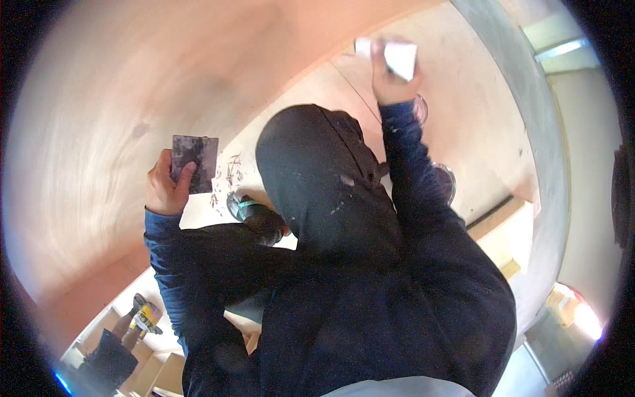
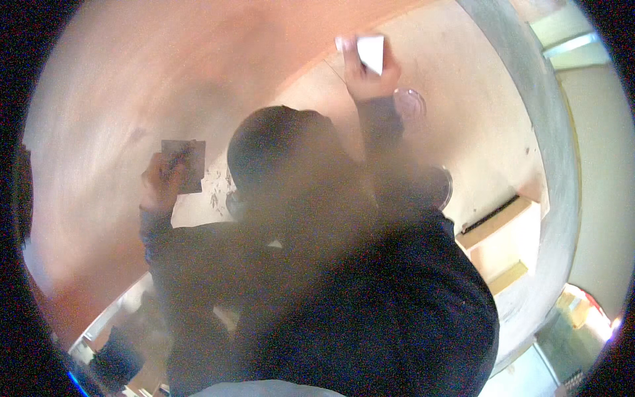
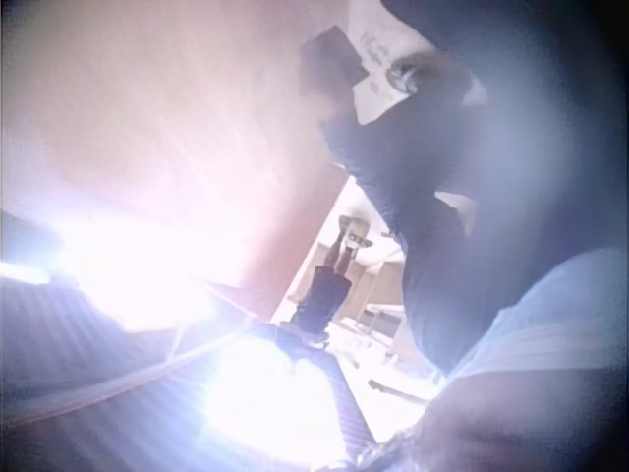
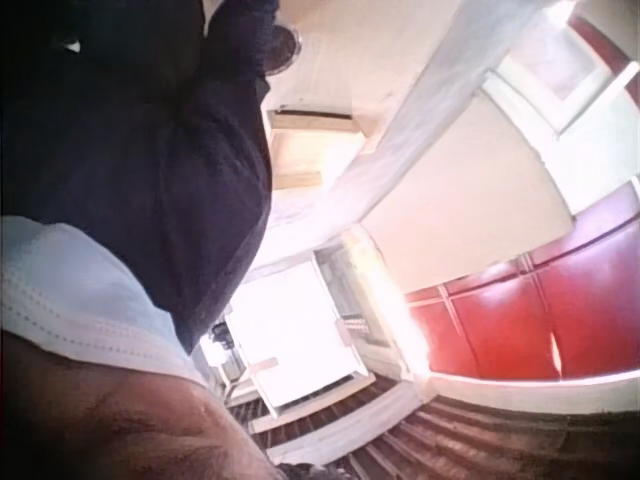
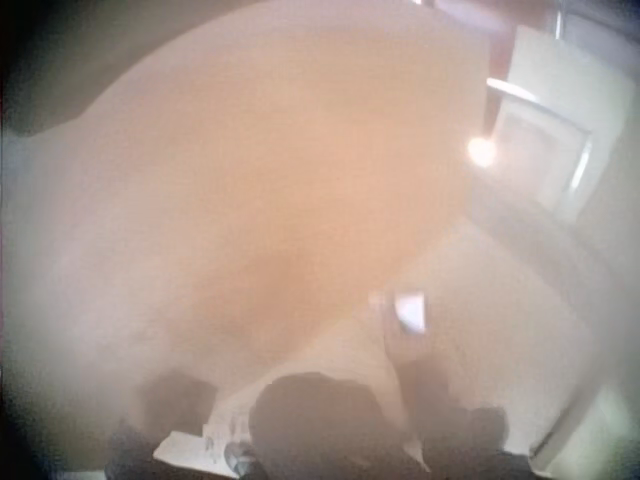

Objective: Applying wood filler or adhesive to a joint or surface during furniture assembly or repair.

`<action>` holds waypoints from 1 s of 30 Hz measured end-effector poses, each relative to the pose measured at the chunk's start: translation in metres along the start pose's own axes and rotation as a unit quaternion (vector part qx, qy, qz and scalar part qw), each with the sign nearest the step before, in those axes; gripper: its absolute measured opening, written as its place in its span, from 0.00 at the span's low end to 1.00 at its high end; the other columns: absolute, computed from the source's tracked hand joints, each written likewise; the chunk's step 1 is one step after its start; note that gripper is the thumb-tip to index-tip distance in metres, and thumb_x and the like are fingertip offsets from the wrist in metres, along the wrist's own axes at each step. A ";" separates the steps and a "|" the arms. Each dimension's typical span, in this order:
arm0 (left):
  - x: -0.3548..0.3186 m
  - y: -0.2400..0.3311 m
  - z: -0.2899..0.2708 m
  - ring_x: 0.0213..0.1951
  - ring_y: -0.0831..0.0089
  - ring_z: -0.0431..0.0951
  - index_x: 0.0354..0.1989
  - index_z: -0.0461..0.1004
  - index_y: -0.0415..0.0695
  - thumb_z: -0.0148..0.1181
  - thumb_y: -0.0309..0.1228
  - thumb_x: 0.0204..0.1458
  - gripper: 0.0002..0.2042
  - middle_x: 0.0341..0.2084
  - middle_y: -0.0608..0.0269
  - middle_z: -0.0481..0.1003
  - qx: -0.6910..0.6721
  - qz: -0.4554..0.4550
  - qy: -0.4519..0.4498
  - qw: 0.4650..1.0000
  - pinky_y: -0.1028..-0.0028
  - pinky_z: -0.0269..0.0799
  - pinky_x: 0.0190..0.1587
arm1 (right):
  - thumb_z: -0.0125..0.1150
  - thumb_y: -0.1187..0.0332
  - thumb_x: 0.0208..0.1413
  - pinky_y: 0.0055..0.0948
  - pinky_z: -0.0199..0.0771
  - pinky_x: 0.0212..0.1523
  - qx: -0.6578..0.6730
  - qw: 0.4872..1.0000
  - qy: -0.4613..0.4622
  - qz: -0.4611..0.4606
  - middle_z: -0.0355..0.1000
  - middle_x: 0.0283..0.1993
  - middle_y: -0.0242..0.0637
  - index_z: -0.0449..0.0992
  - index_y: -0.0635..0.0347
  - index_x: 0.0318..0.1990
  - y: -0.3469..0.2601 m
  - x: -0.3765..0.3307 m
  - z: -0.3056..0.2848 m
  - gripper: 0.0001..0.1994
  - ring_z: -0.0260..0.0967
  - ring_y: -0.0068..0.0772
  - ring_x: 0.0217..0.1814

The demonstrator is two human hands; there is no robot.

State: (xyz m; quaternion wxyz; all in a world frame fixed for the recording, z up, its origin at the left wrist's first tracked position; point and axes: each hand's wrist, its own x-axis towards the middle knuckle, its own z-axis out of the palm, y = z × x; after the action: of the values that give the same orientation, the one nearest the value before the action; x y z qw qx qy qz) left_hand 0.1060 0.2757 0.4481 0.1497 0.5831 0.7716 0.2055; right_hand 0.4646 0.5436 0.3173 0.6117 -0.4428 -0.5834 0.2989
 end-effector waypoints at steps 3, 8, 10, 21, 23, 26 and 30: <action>-0.002 -0.007 -0.002 0.28 0.54 0.82 0.38 0.71 0.38 0.65 0.29 0.58 0.10 0.25 0.46 0.77 0.029 -0.015 0.000 0.999 0.63 0.74 0.32 | 0.71 0.65 0.59 0.27 0.79 0.37 -0.025 0.989 0.040 -0.142 0.82 0.36 0.39 0.79 0.65 0.44 -0.044 0.014 -0.001 0.13 0.80 0.25 0.35; -0.007 -0.008 -0.003 0.29 0.49 0.81 0.38 0.70 0.38 0.65 0.30 0.58 0.10 0.27 0.45 0.78 0.048 0.006 0.018 0.999 0.63 0.74 0.33 | 0.73 0.66 0.55 0.35 0.77 0.48 -0.110 0.986 -0.044 0.115 0.80 0.39 0.43 0.78 0.64 0.46 0.073 -0.088 0.012 0.16 0.79 0.38 0.42; -0.010 -0.006 -0.002 0.29 0.48 0.81 0.38 0.70 0.38 0.65 0.30 0.58 0.10 0.27 0.45 0.78 0.040 -0.006 0.014 0.999 0.63 0.74 0.33 | 0.70 0.47 0.53 0.40 0.79 0.45 -0.205 0.918 -0.148 0.304 0.79 0.32 0.46 0.80 0.61 0.42 0.145 -0.150 -0.010 0.24 0.79 0.45 0.37; -0.020 -0.005 -0.011 0.27 0.55 0.80 0.38 0.71 0.38 0.64 0.29 0.59 0.09 0.26 0.47 0.78 0.065 0.014 0.015 0.998 0.63 0.73 0.33 | 0.68 0.70 0.47 0.48 0.66 0.66 -0.287 0.931 -0.225 0.027 0.66 0.66 0.55 0.73 0.59 0.57 0.192 -0.283 -0.168 0.26 0.64 0.59 0.67; -0.020 -0.004 -0.010 0.27 0.54 0.80 0.38 0.71 0.38 0.64 0.30 0.59 0.09 0.26 0.47 0.77 0.063 0.012 0.008 0.998 0.63 0.73 0.33 | 0.67 0.70 0.51 0.49 0.66 0.66 -0.251 0.945 -0.203 0.045 0.67 0.64 0.54 0.72 0.59 0.58 0.174 -0.286 -0.177 0.24 0.65 0.60 0.67; -0.022 -0.003 -0.008 0.28 0.54 0.80 0.38 0.70 0.38 0.64 0.30 0.59 0.09 0.26 0.47 0.77 0.058 0.003 -0.001 0.998 0.62 0.73 0.33 | 0.68 0.67 0.58 0.49 0.65 0.67 -0.251 0.949 -0.182 0.055 0.68 0.63 0.53 0.71 0.60 0.59 0.162 -0.283 -0.185 0.23 0.65 0.59 0.67; -0.028 -0.006 -0.011 0.28 0.53 0.80 0.37 0.70 0.38 0.64 0.29 0.59 0.09 0.26 0.47 0.77 0.050 0.013 0.012 0.999 0.62 0.73 0.33 | 0.67 0.64 0.61 0.48 0.66 0.66 -0.302 0.943 -0.139 0.030 0.70 0.58 0.53 0.71 0.60 0.57 0.178 -0.281 -0.218 0.20 0.67 0.56 0.64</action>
State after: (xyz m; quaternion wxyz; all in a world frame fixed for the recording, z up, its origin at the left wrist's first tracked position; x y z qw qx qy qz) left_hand 0.1035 0.2463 0.4542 0.1081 0.5975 0.7749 0.1759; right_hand 0.6654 0.3303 0.0486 0.3533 -0.5780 -0.7119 0.1851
